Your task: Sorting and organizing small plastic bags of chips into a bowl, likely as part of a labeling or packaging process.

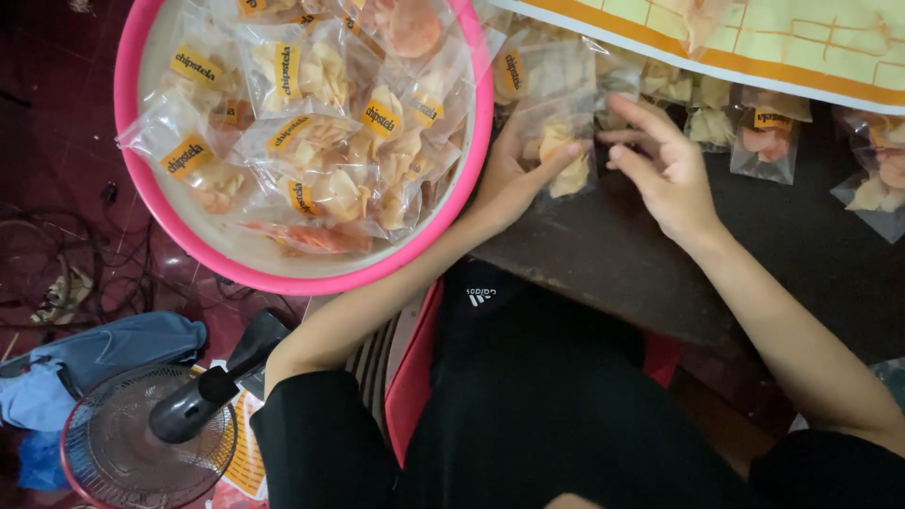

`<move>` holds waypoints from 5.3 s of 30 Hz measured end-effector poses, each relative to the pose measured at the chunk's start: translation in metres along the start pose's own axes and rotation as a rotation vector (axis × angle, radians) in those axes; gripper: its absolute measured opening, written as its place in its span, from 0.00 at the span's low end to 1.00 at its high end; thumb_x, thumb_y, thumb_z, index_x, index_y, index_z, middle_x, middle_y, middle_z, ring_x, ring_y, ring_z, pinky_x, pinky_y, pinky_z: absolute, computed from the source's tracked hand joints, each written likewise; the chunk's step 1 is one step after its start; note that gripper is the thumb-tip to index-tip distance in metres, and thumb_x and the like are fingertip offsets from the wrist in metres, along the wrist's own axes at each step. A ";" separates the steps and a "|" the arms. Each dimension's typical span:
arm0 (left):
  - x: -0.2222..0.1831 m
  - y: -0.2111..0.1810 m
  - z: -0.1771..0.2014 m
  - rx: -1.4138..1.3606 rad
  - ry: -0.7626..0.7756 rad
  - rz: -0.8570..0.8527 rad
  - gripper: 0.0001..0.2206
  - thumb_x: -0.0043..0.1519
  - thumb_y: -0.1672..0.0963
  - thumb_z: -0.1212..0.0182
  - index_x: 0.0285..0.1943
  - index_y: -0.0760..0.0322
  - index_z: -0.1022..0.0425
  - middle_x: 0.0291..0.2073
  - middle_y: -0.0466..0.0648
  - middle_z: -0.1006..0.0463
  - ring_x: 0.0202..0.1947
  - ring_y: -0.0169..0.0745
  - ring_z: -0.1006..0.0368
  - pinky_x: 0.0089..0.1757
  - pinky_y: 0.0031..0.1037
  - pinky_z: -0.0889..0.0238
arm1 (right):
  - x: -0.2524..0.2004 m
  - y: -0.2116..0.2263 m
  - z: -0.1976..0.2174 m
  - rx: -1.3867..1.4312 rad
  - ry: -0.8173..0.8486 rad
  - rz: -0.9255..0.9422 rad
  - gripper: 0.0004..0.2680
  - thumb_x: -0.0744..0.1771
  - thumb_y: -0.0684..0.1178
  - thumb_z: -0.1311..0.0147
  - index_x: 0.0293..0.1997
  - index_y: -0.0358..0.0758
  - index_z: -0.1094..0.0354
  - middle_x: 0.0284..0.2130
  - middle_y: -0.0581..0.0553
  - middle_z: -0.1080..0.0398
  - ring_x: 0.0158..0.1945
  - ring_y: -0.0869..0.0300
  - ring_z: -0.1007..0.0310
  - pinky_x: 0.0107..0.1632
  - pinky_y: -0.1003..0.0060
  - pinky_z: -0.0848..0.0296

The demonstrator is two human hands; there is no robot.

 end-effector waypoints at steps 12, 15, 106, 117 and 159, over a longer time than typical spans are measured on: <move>-0.011 0.015 0.015 -0.129 -0.078 0.232 0.22 0.57 0.51 0.43 0.52 0.74 0.34 0.21 0.43 0.32 0.18 0.26 0.41 0.21 0.16 0.50 | -0.031 -0.033 0.076 0.148 -0.438 0.309 0.09 0.64 0.27 0.48 0.41 0.35 0.32 0.43 0.46 0.32 0.41 0.66 0.35 0.48 0.77 0.33; -0.004 -0.020 -0.005 -0.178 0.166 -0.045 0.27 0.67 0.59 0.51 0.73 0.56 0.58 0.60 0.56 0.32 0.53 0.46 0.24 0.52 0.32 0.26 | -0.030 -0.030 0.085 0.283 -0.413 0.313 0.07 0.66 0.31 0.48 0.40 0.38 0.32 0.41 0.50 0.32 0.42 0.67 0.35 0.52 0.77 0.32; -0.165 -0.233 0.192 1.346 -0.477 -0.507 0.35 0.58 0.42 0.32 0.68 0.55 0.44 0.64 0.50 0.42 0.64 0.47 0.36 0.64 0.39 0.40 | 0.083 0.179 -0.282 -0.886 0.719 0.380 0.15 0.62 0.55 0.39 0.36 0.31 0.35 0.19 0.42 0.36 0.18 0.57 0.39 0.24 0.63 0.42; -0.154 -0.241 0.183 1.356 -0.417 -0.505 0.34 0.54 0.44 0.29 0.61 0.58 0.41 0.54 0.51 0.39 0.54 0.47 0.34 0.57 0.37 0.40 | 0.081 0.177 -0.276 -0.932 0.707 0.394 0.15 0.61 0.55 0.36 0.37 0.31 0.34 0.15 0.42 0.35 0.13 0.56 0.39 0.20 0.64 0.41; -0.142 -0.283 0.155 0.967 -0.038 -0.311 0.16 0.52 0.62 0.37 0.49 0.67 0.30 0.40 0.49 0.26 0.40 0.40 0.30 0.42 0.28 0.36 | 0.091 0.145 -0.169 -0.887 0.727 0.207 0.16 0.59 0.46 0.37 0.48 0.36 0.32 0.32 0.44 0.29 0.24 0.56 0.29 0.26 0.65 0.34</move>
Point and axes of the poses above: each hand's wrist, its own x-axis towards the middle knuckle, its own z-axis out of the back of the hand, y = z × x, the point moved 10 cm from there along x, towards the middle knuckle
